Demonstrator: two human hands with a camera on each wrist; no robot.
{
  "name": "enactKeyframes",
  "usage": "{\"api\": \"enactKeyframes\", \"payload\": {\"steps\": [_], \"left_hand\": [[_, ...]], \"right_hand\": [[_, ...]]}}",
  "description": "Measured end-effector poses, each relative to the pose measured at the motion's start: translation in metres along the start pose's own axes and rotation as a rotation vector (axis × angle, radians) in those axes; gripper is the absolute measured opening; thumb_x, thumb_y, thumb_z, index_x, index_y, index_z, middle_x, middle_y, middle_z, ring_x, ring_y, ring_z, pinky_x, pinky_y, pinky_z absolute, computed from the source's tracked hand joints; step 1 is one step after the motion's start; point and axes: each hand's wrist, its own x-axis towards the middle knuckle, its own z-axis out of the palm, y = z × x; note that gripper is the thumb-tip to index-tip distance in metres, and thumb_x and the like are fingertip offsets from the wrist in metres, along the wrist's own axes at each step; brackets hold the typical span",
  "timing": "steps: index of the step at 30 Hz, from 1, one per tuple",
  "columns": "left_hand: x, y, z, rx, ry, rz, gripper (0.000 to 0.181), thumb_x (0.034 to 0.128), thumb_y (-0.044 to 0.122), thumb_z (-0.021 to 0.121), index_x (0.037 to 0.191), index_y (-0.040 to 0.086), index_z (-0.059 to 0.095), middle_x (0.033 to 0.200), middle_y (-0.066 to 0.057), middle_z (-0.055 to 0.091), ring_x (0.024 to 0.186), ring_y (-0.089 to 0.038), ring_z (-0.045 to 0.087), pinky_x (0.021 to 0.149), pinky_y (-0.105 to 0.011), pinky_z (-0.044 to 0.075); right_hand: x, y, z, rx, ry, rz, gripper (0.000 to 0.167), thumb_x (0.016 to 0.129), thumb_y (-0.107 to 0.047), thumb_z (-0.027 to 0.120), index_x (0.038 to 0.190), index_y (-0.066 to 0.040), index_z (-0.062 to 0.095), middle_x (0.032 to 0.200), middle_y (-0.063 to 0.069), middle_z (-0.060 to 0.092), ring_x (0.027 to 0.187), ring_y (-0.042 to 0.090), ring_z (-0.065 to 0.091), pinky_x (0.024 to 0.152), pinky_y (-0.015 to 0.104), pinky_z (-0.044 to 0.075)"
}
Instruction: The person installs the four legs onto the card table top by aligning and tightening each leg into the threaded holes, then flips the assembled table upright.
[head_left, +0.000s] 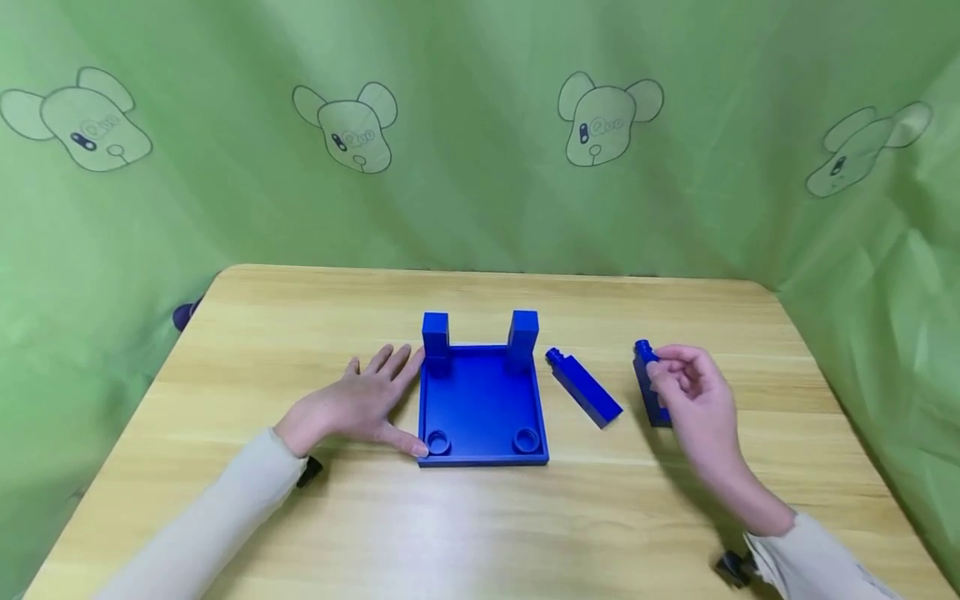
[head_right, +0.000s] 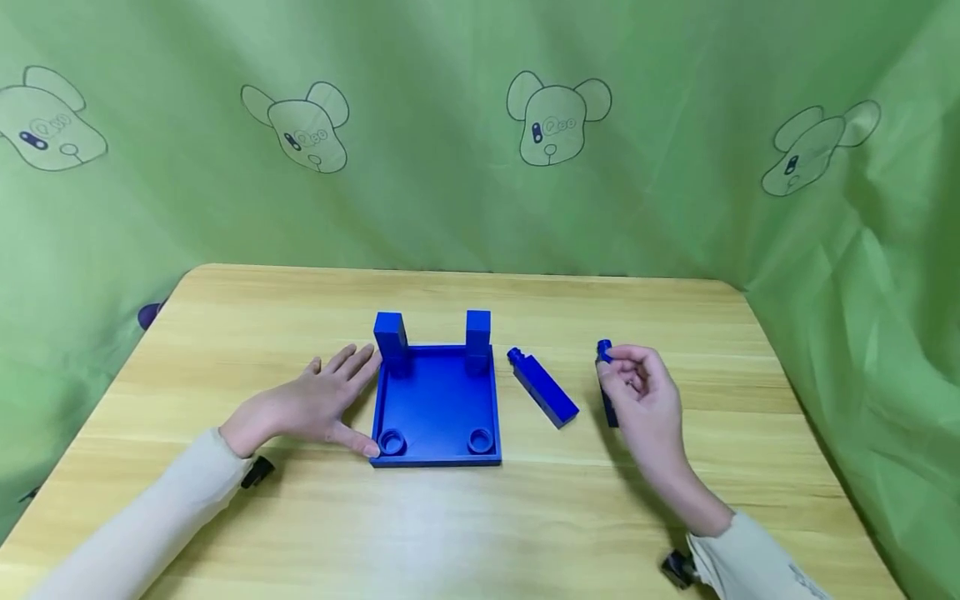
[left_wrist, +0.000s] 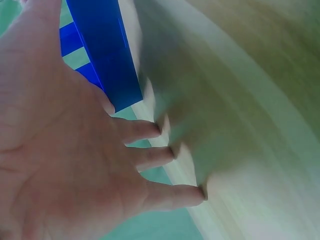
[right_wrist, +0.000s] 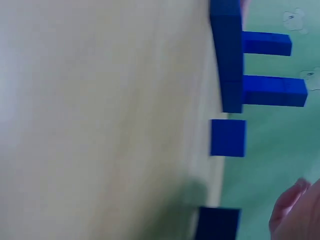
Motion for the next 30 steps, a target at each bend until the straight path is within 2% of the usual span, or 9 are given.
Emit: {"api": "enactKeyframes", "payload": {"steps": [3, 6, 9, 12, 16, 21, 30], "left_hand": [[0.0, 0.001, -0.003, 0.0, 0.009, -0.001, 0.145, 0.0822, 0.085, 0.075, 0.175, 0.008, -0.006, 0.179, -0.026, 0.0, 0.163, -0.051, 0.002, 0.117, -0.085, 0.011], [0.001, 0.001, -0.004, 0.009, 0.008, -0.003, 0.145, 0.0826, 0.085, 0.074, 0.175, 0.008, -0.006, 0.18, -0.026, 0.0, 0.163, -0.051, 0.002, 0.117, -0.085, 0.012], [0.001, 0.002, -0.005, 0.017, 0.01, -0.003, 0.145, 0.0828, 0.085, 0.074, 0.175, 0.008, -0.006, 0.18, -0.026, 0.001, 0.163, -0.051, 0.003, 0.117, -0.085, 0.013], [0.001, 0.001, -0.005, 0.02, 0.005, -0.008, 0.145, 0.0827, 0.086, 0.074, 0.175, 0.009, -0.006, 0.18, -0.026, 0.001, 0.163, -0.051, 0.002, 0.118, -0.084, 0.013], [0.002, 0.001, -0.005, 0.019, 0.004, 0.003, 0.144, 0.0828, 0.086, 0.072, 0.175, 0.01, -0.008, 0.18, -0.026, 0.0, 0.163, -0.051, 0.002, 0.118, -0.084, 0.012], [0.006, 0.001, -0.006, 0.031, 0.006, 0.016, 0.144, 0.0828, 0.088, 0.071, 0.175, 0.013, -0.01, 0.18, -0.026, 0.0, 0.163, -0.052, 0.002, 0.118, -0.083, 0.013], [0.002, -0.001, -0.004, 0.014, -0.011, -0.009, 0.145, 0.0813, 0.088, 0.072, 0.175, 0.015, -0.01, 0.18, -0.025, -0.001, 0.163, -0.051, 0.001, 0.119, -0.083, 0.012]], "right_hand": [[-0.005, 0.006, -0.013, -0.14, 0.032, 0.043, 0.027, 0.106, -0.006, 0.071, 0.132, -0.001, 0.063, 0.109, -0.004, 0.065, 0.098, 0.01, 0.06, 0.08, 0.013, 0.049], [-0.008, 0.012, -0.023, -0.236, 0.079, 0.081, 0.03, 0.106, -0.013, 0.074, 0.134, -0.007, 0.064, 0.113, -0.005, 0.063, 0.102, 0.011, 0.057, 0.083, 0.014, 0.045], [-0.009, 0.017, -0.033, -0.244, 0.094, 0.136, 0.031, 0.104, -0.014, 0.076, 0.132, -0.012, 0.064, 0.114, -0.006, 0.062, 0.101, 0.011, 0.055, 0.081, 0.013, 0.045], [-0.01, 0.022, -0.04, -0.245, 0.057, 0.188, 0.034, 0.104, -0.016, 0.078, 0.134, -0.013, 0.061, 0.115, -0.005, 0.061, 0.1, 0.011, 0.053, 0.079, 0.012, 0.047], [-0.014, 0.031, -0.047, -0.313, -0.019, 0.229, 0.049, 0.104, -0.021, 0.079, 0.143, -0.006, 0.053, 0.119, -0.002, 0.058, 0.1, 0.009, 0.053, 0.081, 0.011, 0.049], [-0.015, 0.037, -0.049, -0.423, -0.075, 0.205, 0.069, 0.103, -0.023, 0.081, 0.152, 0.007, 0.042, 0.124, 0.008, 0.057, 0.098, 0.009, 0.053, 0.08, 0.01, 0.049], [-0.011, 0.037, -0.045, -0.527, -0.164, 0.222, 0.08, 0.101, -0.035, 0.083, 0.152, 0.011, 0.041, 0.123, 0.017, 0.056, 0.094, 0.011, 0.053, 0.076, 0.012, 0.048]]}}
